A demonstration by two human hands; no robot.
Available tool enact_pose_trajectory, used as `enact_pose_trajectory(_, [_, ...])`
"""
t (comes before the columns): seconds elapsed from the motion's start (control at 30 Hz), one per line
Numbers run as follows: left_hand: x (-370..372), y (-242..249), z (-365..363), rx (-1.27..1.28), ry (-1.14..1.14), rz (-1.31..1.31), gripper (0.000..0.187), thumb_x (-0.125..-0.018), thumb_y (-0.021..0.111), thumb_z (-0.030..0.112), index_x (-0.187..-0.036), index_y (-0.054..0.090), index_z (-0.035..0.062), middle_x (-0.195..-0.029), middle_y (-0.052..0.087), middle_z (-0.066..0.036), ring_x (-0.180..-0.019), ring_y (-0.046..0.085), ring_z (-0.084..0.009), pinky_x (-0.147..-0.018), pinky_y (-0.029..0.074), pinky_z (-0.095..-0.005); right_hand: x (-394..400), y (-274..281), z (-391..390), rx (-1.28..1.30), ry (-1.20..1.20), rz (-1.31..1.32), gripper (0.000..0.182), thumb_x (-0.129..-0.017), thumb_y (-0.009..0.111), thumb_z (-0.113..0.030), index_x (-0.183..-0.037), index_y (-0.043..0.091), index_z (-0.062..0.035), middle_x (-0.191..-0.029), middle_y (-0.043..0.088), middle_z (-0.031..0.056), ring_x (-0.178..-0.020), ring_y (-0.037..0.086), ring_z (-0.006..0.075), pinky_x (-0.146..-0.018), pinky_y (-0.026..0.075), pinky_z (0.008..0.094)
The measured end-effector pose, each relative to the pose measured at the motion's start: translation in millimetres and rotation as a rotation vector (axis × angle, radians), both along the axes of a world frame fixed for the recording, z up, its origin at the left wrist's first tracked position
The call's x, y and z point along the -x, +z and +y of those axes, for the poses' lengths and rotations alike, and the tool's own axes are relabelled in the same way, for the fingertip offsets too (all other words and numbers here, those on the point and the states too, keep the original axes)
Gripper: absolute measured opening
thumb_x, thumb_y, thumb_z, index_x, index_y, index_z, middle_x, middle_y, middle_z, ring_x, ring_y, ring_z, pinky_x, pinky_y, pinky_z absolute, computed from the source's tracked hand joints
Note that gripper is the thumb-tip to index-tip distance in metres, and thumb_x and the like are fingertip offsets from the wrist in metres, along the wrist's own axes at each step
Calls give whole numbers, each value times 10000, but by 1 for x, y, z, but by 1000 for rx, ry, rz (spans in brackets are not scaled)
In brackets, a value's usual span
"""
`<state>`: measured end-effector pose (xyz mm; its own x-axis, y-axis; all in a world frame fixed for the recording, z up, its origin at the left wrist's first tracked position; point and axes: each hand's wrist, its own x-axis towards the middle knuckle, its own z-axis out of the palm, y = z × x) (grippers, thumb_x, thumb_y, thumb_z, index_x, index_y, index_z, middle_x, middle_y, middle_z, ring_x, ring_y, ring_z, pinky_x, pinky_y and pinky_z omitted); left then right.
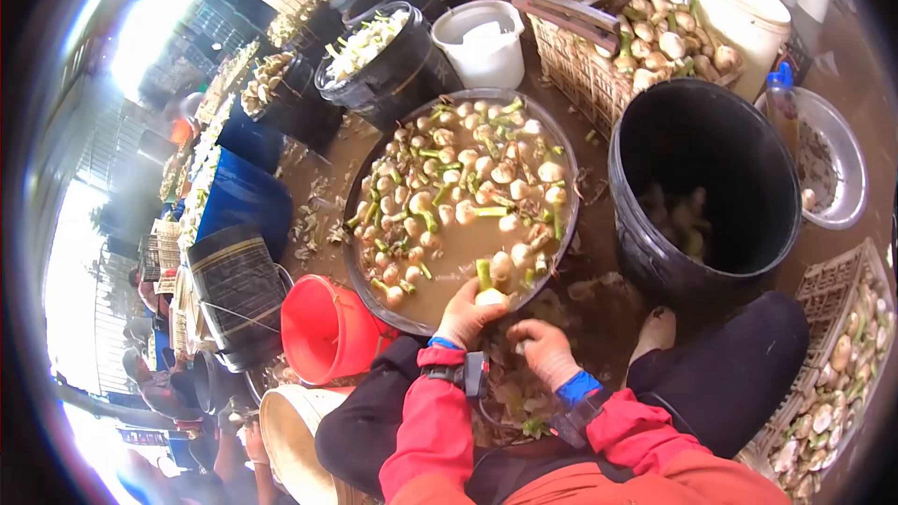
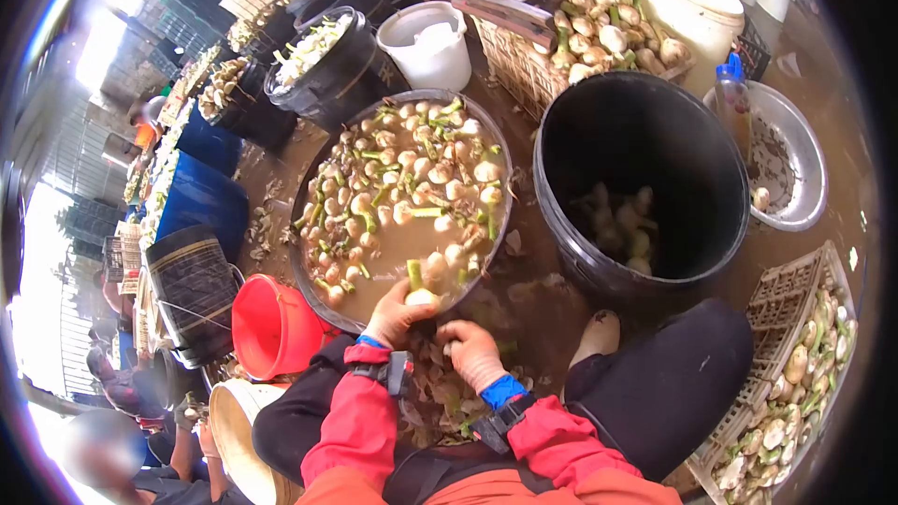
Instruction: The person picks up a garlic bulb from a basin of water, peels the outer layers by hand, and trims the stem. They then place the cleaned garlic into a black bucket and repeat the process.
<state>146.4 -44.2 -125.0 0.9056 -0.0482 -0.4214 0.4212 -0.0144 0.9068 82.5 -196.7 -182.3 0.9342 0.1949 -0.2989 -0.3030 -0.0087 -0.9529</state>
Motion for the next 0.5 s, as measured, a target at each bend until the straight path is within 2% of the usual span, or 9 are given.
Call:
enact_pose_trajectory(0.1, [30, 36, -14, 22, -21, -44, 494, -675, 672, 80, -1137, 519, -5, -918, 607, -35, -775, 572, -136, -722, 481, -266, -11, 31, -7, -169, -176, 18, 212, -812, 601, -6, -1021, 641, -3, -991, 658, 72, -909, 596, 135, -837, 458, 252])
enact_pose_trajectory(0.17, [50, 59, -24, -281, -188, -275, 507, -689, 693, 103, -1150, 511, -3, -910, 590, -19, -796, 566, -115, -732, 462, -250, -15, 42, -6, -550, -185, 77, 324, -823, 613, -45, -1142, 585, 3, -1072, 636, 82, -978, 579, 140, -871, 444, 256])
enact_pose_trajectory(0.2, [59, 57, -32, -402, -190, -258, 520, -680, 676, 151, -1152, 510, 7, -920, 612, -67, -799, 599, -190, -732, 466, -283, -14, 50, -9, -552, -182, 78, 324, -823, 613, -45, -1142, 585, 3, -1072, 636, 82, -978, 579, 140, -871, 444, 256])
enact_pose_trajectory(0.27, [85, 30, -37, -912, -153, -444, 553, -678, 682, 205, -1173, 510, 28, -976, 606, -144, -852, 601, -280, -758, 476, -343, -8, 63, -13, -159, 59, -2, 385, -835, 616, -78, -1205, 541, -1, -1125, 616, 91, -1015, 565, 150, -887, 435, 262])
enact_pose_trajectory(0.3, [95, 44, -51, -1000, -86, -352, 607, -676, 698, 265, -1209, 501, 52, -1041, 573, -185, -910, 579, -336, -781, 477, -392, -4, 65, -13, -159, 66, -12, 368, -829, 611, -85, -1186, 556, -15, -1084, 634, 101, -978, 582, 161, -866, 446, 273])
enact_pose_trajectory(0.33, [102, 44, -56, -1002, -83, -354, 607, -676, 698, 265, -1209, 501, 52, -1041, 573, -185, -910, 579, -336, -781, 477, -392, 0, 67, -13, -160, 68, -15, 368, -829, 611, -85, -1186, 556, -15, -1084, 634, 101, -978, 582, 161, -866, 446, 273])
enact_pose_trajectory(0.4, [112, 44, -62, -1164, -37, -232, 667, -667, 718, 297, -1243, 478, 60, -1054, 558, -179, -951, 570, -327, -784, 482, -407, 5, 76, -11, 15, 102, -5, 311, -818, 610, -134, -1120, 590, -64, -1007, 642, 161, -936, 616, 250, -813, 465, 314])
enact_pose_trajectory(0.43, [115, 41, -64, -1239, -49, -187, 709, -674, 718, 317, -1282, 441, 79, -1062, 549, -168, -959, 565, -329, -775, 485, -407, 7, 67, -5, 178, 131, -71, 322, -813, 608, -206, -1111, 570, -91, -972, 631, 187, -919, 600, 344, -783, 469, 375])
enact_pose_trajectory(0.5, [118, 41, -70, -1296, -79, -139, 716, -682, 713, 319, -1296, 426, 89, -1067, 545, -162, -962, 562, -326, -770, 485, -410, 13, 70, -2, 262, 132, -59, 342, -810, 605, -228, -1122, 552, -99, -972, 628, 192, -927, 589, 364, -784, 467, 397])
